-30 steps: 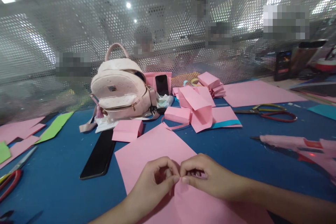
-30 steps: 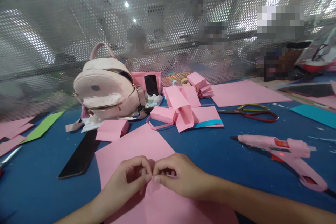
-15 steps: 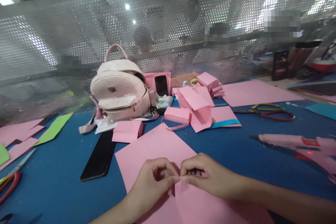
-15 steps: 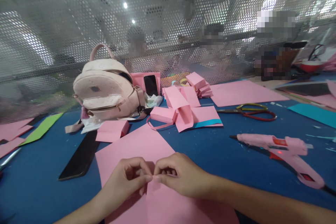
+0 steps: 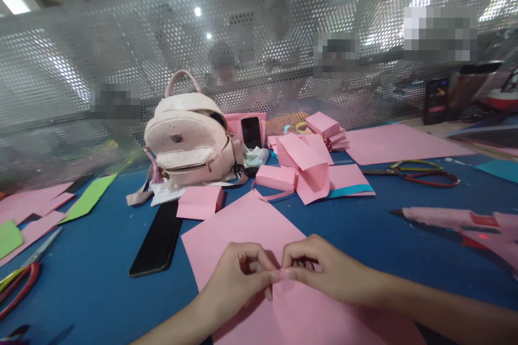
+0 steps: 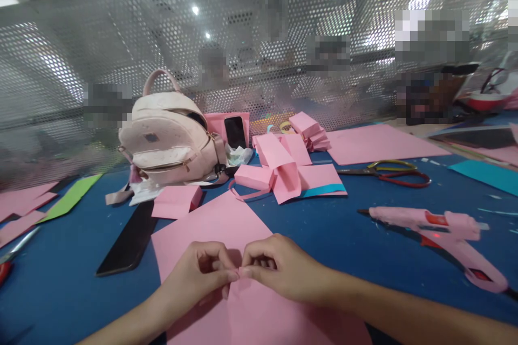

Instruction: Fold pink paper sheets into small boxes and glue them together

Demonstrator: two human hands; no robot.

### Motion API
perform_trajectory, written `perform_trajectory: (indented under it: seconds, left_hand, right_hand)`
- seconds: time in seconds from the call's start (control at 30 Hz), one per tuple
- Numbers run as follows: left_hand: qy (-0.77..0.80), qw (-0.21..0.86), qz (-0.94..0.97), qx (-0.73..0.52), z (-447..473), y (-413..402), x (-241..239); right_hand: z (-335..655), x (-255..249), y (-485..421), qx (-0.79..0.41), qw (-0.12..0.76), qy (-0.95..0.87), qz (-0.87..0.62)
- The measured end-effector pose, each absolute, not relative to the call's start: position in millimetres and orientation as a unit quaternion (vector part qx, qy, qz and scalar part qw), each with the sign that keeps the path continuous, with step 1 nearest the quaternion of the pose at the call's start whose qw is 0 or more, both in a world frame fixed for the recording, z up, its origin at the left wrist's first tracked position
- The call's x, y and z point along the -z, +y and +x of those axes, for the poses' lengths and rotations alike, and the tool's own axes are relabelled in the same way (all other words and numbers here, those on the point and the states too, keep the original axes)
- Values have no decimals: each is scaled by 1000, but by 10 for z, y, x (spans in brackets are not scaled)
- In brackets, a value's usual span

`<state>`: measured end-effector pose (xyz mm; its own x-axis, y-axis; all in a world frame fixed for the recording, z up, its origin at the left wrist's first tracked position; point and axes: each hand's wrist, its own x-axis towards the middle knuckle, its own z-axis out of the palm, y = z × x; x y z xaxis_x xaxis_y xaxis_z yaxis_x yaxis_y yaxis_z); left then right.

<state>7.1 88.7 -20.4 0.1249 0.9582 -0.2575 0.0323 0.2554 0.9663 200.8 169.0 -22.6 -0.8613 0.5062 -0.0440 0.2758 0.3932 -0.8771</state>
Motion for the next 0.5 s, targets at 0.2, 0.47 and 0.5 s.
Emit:
perform_trajectory:
  seconds: [0.2, 0.47, 0.5]
  left_hand:
    - [505, 624, 462, -376, 40, 926, 227]
    - [519, 603, 480, -369, 36, 927, 215]
    - [520, 593, 488, -374, 45, 918, 215]
  right_hand:
    - [2017, 219, 1699, -502, 116, -823, -242]
    - [2008, 197, 1713, -509, 121, -817, -243]
    - [2002, 195, 1709, -510, 120, -816, -245]
